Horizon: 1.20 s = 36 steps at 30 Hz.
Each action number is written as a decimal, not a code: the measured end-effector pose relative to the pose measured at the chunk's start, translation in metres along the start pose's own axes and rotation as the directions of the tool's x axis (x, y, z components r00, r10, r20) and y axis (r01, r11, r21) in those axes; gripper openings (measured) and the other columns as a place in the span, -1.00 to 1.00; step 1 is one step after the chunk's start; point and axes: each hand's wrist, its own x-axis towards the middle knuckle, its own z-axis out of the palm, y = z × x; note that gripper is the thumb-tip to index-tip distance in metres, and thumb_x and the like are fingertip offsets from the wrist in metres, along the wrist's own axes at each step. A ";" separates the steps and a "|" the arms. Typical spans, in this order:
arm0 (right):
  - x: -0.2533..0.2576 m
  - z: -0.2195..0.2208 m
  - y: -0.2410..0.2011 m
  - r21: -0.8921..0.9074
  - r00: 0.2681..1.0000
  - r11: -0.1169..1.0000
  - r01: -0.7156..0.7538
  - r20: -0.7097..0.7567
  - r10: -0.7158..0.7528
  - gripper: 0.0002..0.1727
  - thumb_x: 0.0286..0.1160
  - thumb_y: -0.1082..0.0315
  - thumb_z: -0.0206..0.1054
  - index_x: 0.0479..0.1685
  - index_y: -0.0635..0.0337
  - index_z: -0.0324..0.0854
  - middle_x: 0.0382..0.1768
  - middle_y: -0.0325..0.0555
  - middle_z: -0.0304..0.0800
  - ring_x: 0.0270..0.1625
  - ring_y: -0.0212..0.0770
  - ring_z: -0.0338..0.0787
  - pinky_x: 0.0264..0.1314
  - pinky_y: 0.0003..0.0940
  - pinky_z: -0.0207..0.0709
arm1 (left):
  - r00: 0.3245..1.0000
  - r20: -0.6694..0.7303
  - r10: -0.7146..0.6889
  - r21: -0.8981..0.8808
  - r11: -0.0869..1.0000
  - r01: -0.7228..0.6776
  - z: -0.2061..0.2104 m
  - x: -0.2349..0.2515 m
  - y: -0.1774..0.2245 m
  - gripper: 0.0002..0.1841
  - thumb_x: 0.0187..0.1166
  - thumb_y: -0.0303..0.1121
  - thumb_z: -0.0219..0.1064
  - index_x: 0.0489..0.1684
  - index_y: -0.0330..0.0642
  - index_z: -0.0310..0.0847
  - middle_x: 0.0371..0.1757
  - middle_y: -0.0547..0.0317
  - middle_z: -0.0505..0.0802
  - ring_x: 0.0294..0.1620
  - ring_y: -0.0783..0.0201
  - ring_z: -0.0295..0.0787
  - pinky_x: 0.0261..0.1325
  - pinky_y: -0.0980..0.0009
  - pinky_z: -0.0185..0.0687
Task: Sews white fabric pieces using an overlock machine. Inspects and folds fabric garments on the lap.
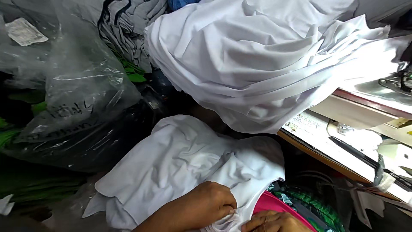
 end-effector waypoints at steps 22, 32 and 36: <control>0.074 0.002 0.032 -0.616 0.960 0.774 -0.144 -0.277 -0.042 -0.58 0.24 0.42 0.47 0.19 0.19 0.75 -0.11 -0.04 0.93 0.05 0.05 0.92 0.21 0.22 0.65 | 0.958 -0.120 -0.261 -0.411 0.891 0.192 -0.030 -0.012 -0.008 -0.77 0.62 -0.42 0.21 -0.17 -0.42 0.73 -0.32 0.26 0.74 -0.31 0.70 0.54 -0.17 0.75 0.44; 0.096 0.023 0.033 -0.769 0.882 0.624 0.138 -0.191 -0.430 -0.78 0.64 0.37 0.25 0.08 -0.07 0.76 0.07 -0.07 0.86 0.17 -0.06 0.83 0.23 -0.20 0.67 | 0.822 -0.037 -0.568 -0.703 0.600 0.382 -0.025 -0.017 0.003 -0.85 0.50 -0.57 0.28 -0.15 -0.12 0.69 -0.29 0.56 0.80 -0.24 0.66 0.73 -0.09 0.59 0.68; 0.088 0.013 0.037 -0.779 0.866 0.614 0.125 -0.216 -0.450 -0.79 0.62 0.45 0.21 -0.22 0.03 0.77 -0.19 -0.15 0.84 0.01 -0.19 0.82 0.19 -0.36 0.64 | 0.856 0.033 -0.515 -0.655 0.636 0.408 -0.019 -0.023 -0.010 -0.78 0.73 -0.32 0.12 -0.03 -0.14 0.71 -0.21 0.53 0.78 -0.16 0.68 0.69 0.02 0.58 0.63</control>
